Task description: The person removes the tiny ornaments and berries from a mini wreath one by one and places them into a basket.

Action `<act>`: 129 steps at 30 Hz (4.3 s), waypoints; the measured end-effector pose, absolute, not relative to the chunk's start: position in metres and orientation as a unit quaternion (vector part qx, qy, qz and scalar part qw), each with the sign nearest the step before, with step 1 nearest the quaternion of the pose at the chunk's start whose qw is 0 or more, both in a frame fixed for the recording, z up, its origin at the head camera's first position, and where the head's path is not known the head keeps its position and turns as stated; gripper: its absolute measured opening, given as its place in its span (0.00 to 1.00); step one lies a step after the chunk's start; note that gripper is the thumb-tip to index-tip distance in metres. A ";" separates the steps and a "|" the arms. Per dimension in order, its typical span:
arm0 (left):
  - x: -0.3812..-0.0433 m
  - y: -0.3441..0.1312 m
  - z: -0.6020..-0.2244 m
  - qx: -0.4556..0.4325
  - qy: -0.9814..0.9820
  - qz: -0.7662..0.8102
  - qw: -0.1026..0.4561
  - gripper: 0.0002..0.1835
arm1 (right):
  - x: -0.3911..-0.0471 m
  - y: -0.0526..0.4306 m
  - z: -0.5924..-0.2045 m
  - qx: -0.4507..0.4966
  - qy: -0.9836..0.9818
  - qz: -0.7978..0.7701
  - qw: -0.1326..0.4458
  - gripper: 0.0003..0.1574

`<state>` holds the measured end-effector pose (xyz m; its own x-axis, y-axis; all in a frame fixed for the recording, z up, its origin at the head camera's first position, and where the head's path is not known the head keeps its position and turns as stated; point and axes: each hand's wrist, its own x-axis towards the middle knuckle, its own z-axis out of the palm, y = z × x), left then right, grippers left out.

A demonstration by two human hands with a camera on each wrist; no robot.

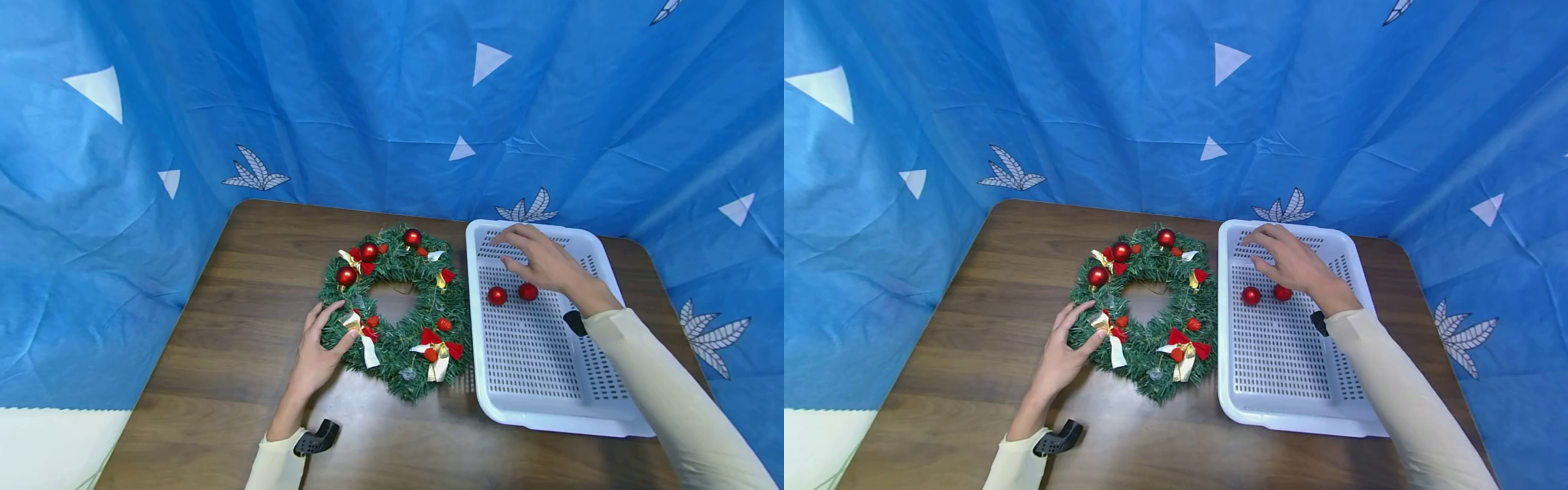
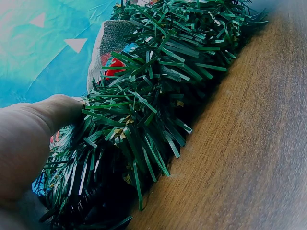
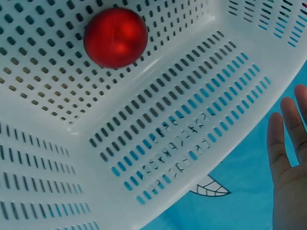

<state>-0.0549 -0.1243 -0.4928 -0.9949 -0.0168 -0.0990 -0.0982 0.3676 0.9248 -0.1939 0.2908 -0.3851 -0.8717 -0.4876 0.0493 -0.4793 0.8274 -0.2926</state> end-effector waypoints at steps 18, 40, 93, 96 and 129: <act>-0.056 -0.123 -0.494 -0.035 0.827 0.560 0.031 0.32 | -0.205 0.266 -0.374 -0.307 0.939 -0.156 0.017 0.20; -0.056 -0.124 -0.492 -0.038 0.830 0.556 0.033 0.32 | -0.223 0.230 -0.361 -0.379 0.913 -0.145 0.032 0.19; -0.057 -0.126 -0.489 -0.039 0.831 0.553 0.036 0.33 | -0.271 0.149 -0.369 -0.446 0.876 -0.135 0.121 0.20; -0.057 -0.125 -0.490 -0.040 0.832 0.553 0.035 0.33 | -0.272 0.145 -0.368 -0.448 0.876 -0.126 0.128 0.21; -0.056 -0.126 -0.490 -0.041 0.829 0.557 0.035 0.33 | -0.282 0.140 -0.383 -0.438 0.879 -0.103 0.155 0.22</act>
